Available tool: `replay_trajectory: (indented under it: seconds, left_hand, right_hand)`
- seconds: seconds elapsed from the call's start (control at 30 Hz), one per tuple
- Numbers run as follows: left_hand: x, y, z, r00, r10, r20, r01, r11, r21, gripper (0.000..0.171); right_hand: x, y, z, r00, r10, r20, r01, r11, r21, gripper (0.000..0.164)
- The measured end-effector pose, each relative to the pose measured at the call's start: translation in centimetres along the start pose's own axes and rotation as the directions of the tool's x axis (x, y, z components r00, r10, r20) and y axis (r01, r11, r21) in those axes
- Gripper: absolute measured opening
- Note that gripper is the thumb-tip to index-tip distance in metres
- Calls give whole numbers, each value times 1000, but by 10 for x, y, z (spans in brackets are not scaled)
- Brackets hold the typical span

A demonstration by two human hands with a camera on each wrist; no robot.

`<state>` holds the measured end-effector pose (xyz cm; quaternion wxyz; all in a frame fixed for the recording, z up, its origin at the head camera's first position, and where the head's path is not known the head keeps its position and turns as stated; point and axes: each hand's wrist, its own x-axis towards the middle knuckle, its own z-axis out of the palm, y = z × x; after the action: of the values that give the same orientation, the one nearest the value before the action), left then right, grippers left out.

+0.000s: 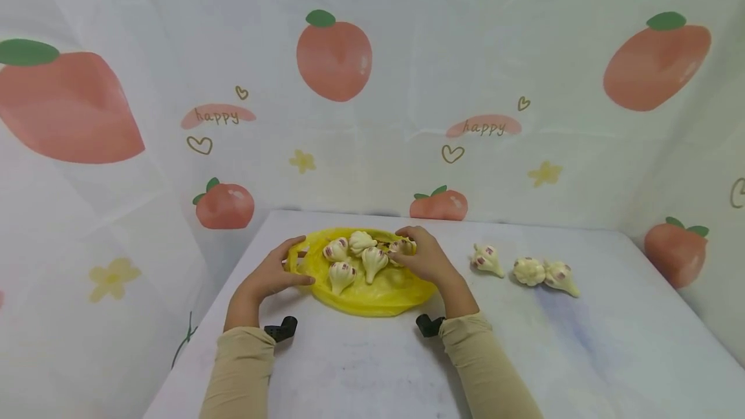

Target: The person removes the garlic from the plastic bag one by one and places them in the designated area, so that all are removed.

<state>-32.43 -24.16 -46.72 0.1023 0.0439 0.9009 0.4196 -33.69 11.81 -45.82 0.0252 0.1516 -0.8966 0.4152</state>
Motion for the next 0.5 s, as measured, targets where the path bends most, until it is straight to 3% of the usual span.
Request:
replay_trajectory:
  seconds: [0.5]
  left_hand:
    - [-1,3,0,1000,8,19,-8,1000,3,105]
  right_hand:
    - [5,21,6,1000,-13,12,13,999,-41,57]
